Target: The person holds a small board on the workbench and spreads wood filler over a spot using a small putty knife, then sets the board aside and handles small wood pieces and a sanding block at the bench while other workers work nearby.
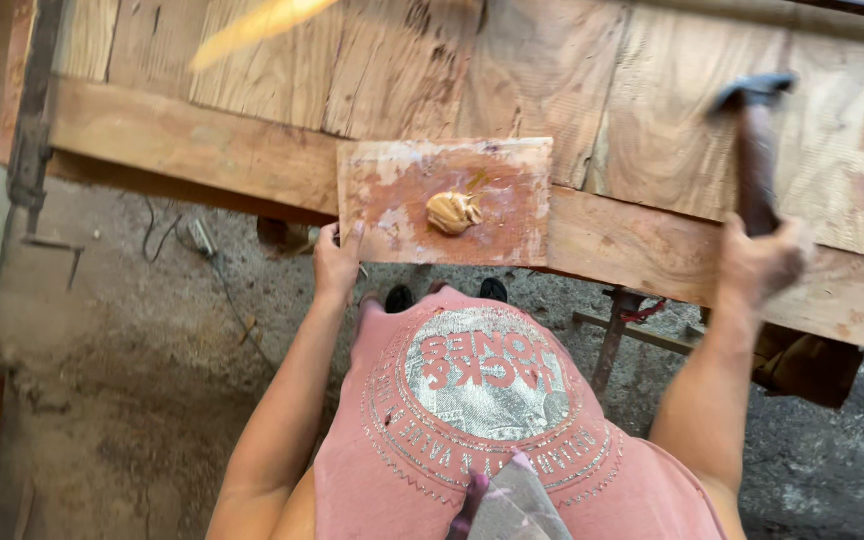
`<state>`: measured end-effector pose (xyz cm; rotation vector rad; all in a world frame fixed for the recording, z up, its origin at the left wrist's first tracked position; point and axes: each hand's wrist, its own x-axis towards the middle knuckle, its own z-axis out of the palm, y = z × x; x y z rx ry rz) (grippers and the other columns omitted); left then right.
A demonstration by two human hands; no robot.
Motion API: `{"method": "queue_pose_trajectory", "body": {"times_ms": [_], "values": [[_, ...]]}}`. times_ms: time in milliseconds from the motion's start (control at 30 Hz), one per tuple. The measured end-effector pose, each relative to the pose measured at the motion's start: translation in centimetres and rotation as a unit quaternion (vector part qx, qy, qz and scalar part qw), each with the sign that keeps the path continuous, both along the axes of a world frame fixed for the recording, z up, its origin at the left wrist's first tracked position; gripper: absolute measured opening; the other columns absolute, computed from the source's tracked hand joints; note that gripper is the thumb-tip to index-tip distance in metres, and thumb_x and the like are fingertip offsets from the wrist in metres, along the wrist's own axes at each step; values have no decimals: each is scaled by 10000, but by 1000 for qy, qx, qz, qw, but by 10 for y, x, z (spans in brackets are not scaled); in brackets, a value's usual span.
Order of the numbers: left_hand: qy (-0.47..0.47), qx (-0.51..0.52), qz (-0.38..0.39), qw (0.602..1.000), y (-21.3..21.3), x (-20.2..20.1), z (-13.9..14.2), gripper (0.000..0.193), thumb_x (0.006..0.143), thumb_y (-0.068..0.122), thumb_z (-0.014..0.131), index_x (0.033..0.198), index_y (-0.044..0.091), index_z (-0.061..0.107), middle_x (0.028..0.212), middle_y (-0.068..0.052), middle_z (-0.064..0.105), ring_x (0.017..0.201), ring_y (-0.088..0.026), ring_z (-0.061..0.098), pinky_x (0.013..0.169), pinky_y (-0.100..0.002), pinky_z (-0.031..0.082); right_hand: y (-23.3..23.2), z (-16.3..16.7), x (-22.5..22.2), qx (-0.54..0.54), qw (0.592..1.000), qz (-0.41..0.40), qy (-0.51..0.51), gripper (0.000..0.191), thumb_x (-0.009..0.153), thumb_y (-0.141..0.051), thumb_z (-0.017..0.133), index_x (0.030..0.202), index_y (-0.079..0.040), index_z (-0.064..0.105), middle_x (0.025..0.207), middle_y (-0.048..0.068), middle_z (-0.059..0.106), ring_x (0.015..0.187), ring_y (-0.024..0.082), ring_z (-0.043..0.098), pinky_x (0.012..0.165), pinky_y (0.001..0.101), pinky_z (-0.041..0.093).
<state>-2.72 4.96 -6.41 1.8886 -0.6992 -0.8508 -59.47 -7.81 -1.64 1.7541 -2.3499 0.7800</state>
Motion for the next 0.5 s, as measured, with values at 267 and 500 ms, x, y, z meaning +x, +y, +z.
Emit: {"method": "queue_pose_trajectory", "body": {"times_ms": [267, 500], "values": [[360, -88, 99, 923, 19, 9, -16, 274, 912, 156, 770, 1066, -14, 620, 933, -79, 699, 795, -167, 686, 736, -334, 605, 48, -28, -113, -48, 982, -169, 67, 537, 821, -354, 925, 1120, -9, 641, 1072, 203, 705, 924, 394, 680, 793, 522, 528], [237, -233, 195, 922, 65, 55, 59, 153, 927, 80, 726, 985, -21, 627, 942, -115, 717, 858, -188, 705, 794, -311, 614, 40, -15, -12, -66, 994, -21, -81, 224, 1020, 67, 575, 1235, 60, 639, 1211, 260, 618, 1107, 342, 661, 951, 421, 549]]}}
